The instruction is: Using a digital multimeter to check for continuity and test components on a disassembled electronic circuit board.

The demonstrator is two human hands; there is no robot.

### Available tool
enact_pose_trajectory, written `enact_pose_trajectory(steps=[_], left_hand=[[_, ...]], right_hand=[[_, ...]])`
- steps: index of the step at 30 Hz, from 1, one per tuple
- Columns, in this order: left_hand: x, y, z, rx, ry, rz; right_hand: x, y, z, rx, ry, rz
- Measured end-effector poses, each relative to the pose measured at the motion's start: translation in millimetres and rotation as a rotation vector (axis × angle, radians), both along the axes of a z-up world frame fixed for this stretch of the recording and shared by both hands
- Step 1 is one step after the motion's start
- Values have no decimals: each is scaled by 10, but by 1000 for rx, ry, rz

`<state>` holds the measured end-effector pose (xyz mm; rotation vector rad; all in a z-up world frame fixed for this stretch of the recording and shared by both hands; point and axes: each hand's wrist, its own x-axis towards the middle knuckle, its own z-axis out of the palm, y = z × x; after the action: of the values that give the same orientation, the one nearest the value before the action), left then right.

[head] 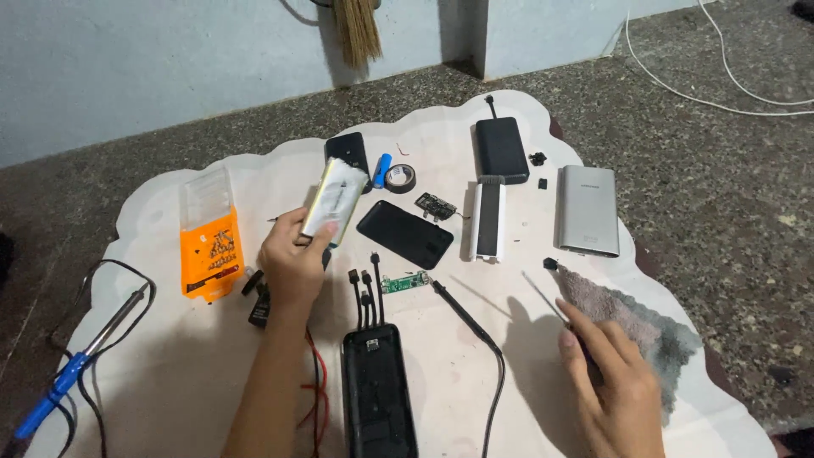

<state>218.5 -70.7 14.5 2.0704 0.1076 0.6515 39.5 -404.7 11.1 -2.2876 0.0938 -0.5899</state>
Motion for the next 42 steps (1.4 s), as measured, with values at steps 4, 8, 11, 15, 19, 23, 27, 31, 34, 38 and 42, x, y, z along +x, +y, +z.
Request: enact_pose_trajectory(steps=[4, 8, 11, 15, 19, 23, 27, 31, 34, 38, 42], left_hand=[[-481, -292, 536, -113, 112, -93], [-842, -390, 484, -15, 224, -65], [-1003, -425, 391, -87, 180, -108], [-1102, -465, 341, -184, 246, -112], [-1141, -466, 243, -191, 95, -210], [-1174, -490, 271, -186, 119, -206], [-1199, -533, 283, -207, 181, -162], [-1228, -572, 406, -207, 319, -127], [-1213, -533, 345, -142, 248, -176], [-1209, -510, 277, -227, 201, -261], [-1231, -499, 288, -281, 162, -319]], right_hand=[[75, 80, 296, 90, 43, 158], [173, 331, 669, 204, -15, 361], [284, 507, 747, 172, -121, 462], [429, 614, 640, 189, -139, 512], [431, 611, 616, 194, -146, 519], [417, 619, 624, 216, -153, 526], [421, 600, 573, 200, -170, 536], [421, 550, 572, 170, -163, 526], [424, 513, 574, 132, -204, 553], [424, 557, 707, 134, -239, 519], [422, 573, 762, 116, -290, 442]])
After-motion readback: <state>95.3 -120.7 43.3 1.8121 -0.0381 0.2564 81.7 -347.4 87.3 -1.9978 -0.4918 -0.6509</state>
